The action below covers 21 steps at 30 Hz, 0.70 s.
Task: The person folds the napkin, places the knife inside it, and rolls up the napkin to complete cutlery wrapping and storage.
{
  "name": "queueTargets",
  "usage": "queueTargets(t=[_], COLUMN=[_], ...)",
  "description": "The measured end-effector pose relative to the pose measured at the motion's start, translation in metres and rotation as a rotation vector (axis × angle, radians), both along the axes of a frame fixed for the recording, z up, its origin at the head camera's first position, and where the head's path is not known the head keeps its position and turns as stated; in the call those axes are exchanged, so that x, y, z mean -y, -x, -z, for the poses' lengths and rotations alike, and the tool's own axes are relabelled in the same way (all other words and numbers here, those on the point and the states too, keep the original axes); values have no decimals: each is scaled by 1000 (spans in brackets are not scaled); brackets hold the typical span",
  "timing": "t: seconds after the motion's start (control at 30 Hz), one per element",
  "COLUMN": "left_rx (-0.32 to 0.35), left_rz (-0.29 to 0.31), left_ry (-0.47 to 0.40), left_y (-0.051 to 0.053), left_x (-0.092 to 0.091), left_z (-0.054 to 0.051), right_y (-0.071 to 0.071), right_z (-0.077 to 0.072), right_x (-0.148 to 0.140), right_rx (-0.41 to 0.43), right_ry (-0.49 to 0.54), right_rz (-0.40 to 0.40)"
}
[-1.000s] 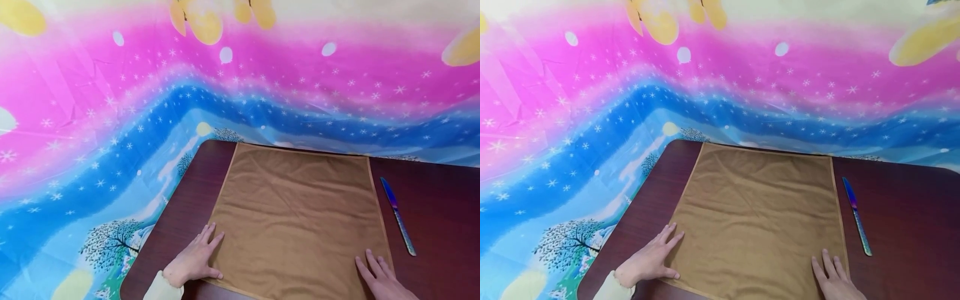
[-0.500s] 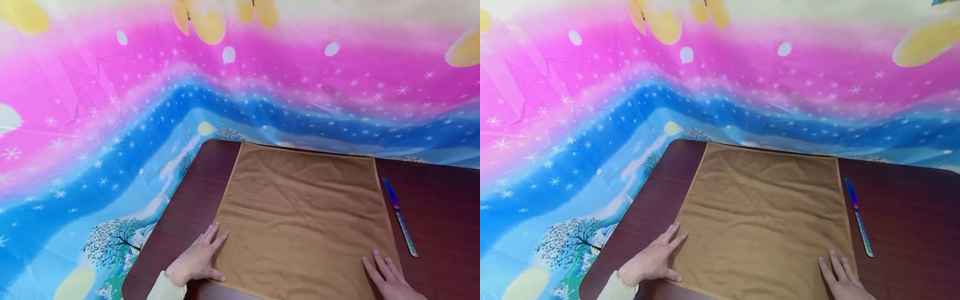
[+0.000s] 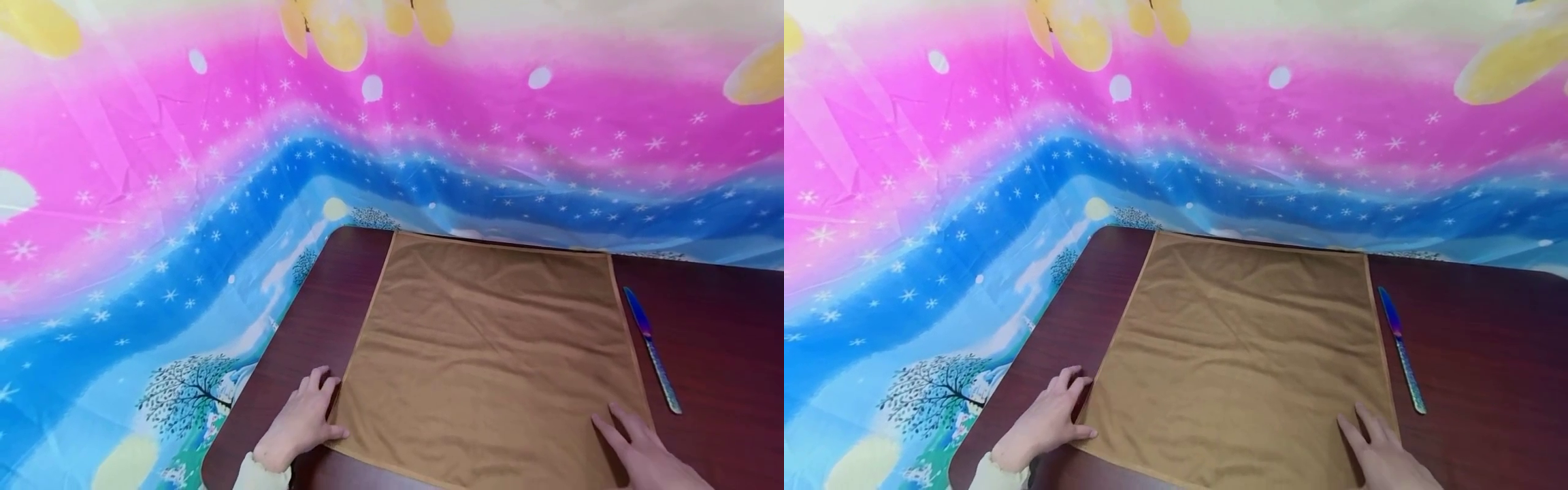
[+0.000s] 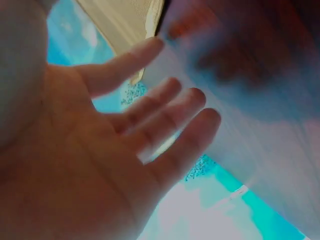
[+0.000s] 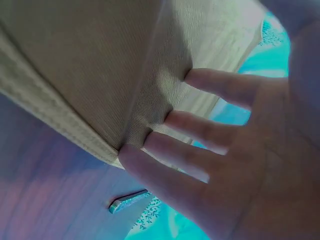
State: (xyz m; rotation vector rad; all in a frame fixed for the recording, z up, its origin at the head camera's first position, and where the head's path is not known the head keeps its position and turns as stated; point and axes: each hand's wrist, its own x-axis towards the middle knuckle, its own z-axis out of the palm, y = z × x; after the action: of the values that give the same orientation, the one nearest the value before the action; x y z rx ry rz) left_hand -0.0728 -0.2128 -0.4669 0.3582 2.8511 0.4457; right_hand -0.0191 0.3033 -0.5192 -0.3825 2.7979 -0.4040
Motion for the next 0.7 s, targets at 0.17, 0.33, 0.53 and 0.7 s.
queueTargets(t=[0.17, 0.33, 0.53, 0.7], left_rx=[26, 146, 142, 83], left_rz=[-113, -235, -287, -264], left_ry=[47, 25, -37, -89], left_y=[-13, -27, -36, -43], left_x=[3, 2, 5, 8], left_z=[-4, -2, 4, 8], right_y=[25, 36, 56, 79], right_z=[-22, -37, -46, -53], right_x=[10, 12, 0, -1], right_rx=[145, 130, 16, -81], right_ry=[-100, -92, 8, 67], right_rz=[64, 51, 6, -15])
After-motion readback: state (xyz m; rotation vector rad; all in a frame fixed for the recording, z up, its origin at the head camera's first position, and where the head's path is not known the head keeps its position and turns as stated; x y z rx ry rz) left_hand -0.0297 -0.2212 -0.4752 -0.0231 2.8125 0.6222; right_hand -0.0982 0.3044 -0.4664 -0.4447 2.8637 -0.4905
